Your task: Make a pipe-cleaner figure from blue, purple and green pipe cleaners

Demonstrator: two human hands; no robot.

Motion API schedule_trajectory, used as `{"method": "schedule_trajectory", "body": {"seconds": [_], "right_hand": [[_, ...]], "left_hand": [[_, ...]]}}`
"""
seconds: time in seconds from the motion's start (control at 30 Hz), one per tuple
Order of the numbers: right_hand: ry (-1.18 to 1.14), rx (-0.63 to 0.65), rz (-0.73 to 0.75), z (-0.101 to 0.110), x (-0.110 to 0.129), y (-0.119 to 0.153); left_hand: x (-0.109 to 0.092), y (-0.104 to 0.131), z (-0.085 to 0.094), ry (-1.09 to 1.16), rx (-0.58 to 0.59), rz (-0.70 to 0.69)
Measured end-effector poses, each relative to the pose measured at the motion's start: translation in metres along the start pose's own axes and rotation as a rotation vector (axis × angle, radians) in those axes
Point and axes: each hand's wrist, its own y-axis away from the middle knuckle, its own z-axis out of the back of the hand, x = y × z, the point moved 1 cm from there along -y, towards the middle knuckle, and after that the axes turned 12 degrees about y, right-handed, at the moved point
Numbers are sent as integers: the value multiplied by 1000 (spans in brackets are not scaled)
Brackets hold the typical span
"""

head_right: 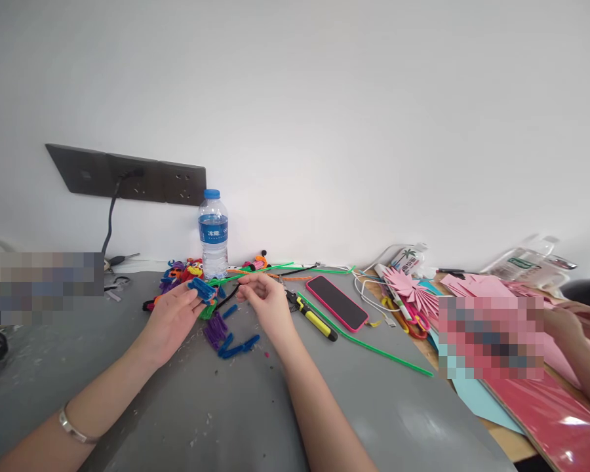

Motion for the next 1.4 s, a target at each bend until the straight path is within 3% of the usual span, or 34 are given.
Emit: {"method": "schedule_trajectory", "body": {"seconds": [0.2, 0.43, 1.03, 1.4], "right_hand": [[-173, 16, -132, 0, -1, 1], [-235, 59, -100, -1, -1, 2], [-85, 62, -64, -2, -1, 0], [192, 72, -2, -3, -2, 1]], "left_hand": [[0, 0, -1, 6, -7, -2], [-1, 0, -2, 7, 20, -2], [-1, 1, -3, -17, 7, -8], [-1, 1, -2, -20, 18, -12]]}}
